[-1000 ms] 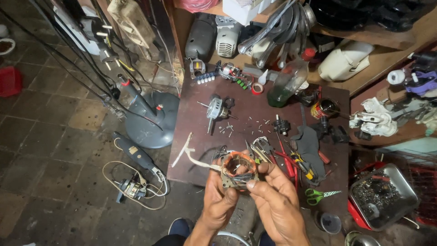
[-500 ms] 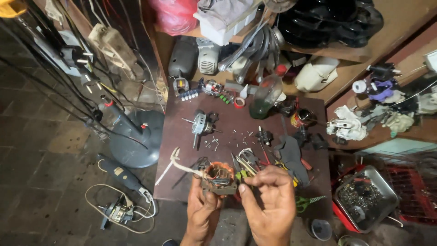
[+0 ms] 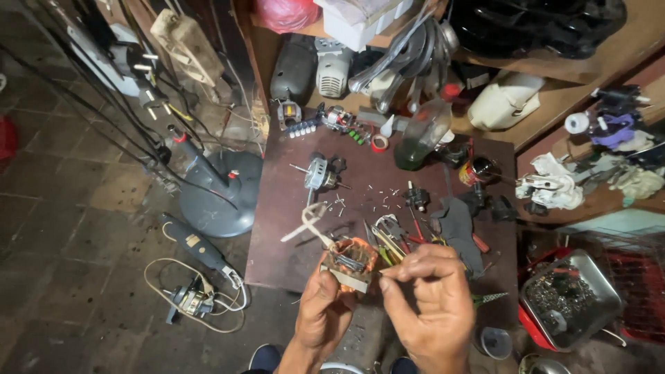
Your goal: The person is repairing an electrical component, likely a motor stator, by manipulating its copper windings. They use pliers to adjust the wires and a small metal tool to probe the internal connections.
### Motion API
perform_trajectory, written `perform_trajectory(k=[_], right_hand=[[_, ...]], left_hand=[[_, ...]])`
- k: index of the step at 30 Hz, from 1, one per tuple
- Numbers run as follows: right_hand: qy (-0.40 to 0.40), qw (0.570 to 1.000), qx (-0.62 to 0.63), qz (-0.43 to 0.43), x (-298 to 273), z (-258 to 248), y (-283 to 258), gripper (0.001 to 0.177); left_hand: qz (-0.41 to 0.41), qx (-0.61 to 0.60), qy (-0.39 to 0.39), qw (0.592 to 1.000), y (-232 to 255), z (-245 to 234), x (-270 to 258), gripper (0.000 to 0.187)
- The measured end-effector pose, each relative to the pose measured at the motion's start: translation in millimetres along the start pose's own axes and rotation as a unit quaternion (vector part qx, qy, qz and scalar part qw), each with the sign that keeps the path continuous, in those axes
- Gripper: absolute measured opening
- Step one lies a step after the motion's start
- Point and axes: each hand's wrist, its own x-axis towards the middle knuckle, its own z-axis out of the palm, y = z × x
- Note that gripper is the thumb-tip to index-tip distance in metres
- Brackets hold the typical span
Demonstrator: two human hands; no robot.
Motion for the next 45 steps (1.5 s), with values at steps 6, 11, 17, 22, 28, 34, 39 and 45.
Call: perform_trajectory(k=[6, 11, 17, 22, 28, 34, 39, 45], right_hand=[[-0.043, 0.991, -0.123, -0.035, -2, -2, -6, 0.023], [-0.055, 0.953, -0.271, -0.122, 9, -3, -18, 0.018], [-0.07, 0.959, -0.258, -0.092, 4, -7, -17, 0.029], [-0.062, 0.967, -0.24, -0.051, 0, -10, -11, 0.037], [-0.075, 0.968, -0.237, -0.046, 4, -12, -12, 0.039], [-0.088, 0.944, -0.318, -0.005, 4, -17, -5, 0.032], [-0.063, 0.971, -0.232, -0.002, 3, -11, -3, 0.034], [-0.075, 0.957, -0.277, -0.047, 11, -22, 0, 0.033]], left_hand=[[-0.019, 0.035, 0.023, 0.999, 4, 7, 0, 0.082], [-0.014, 0.085, 0.009, 0.996, 7, 6, -3, 0.077], [-0.022, 0.066, 0.02, 0.997, -7, -15, -5, 0.079], [-0.037, 0.066, 0.041, 0.996, -1, 0, -3, 0.069], [-0.046, 0.107, 0.052, 0.992, -4, -2, -3, 0.073], [0.095, 0.184, 0.041, 0.977, -5, 3, 0, 0.067], [0.082, 0.11, 0.001, 0.99, 0, 10, 1, 0.06], [0.032, 0.08, 0.056, 0.995, 2, 9, -1, 0.045]])
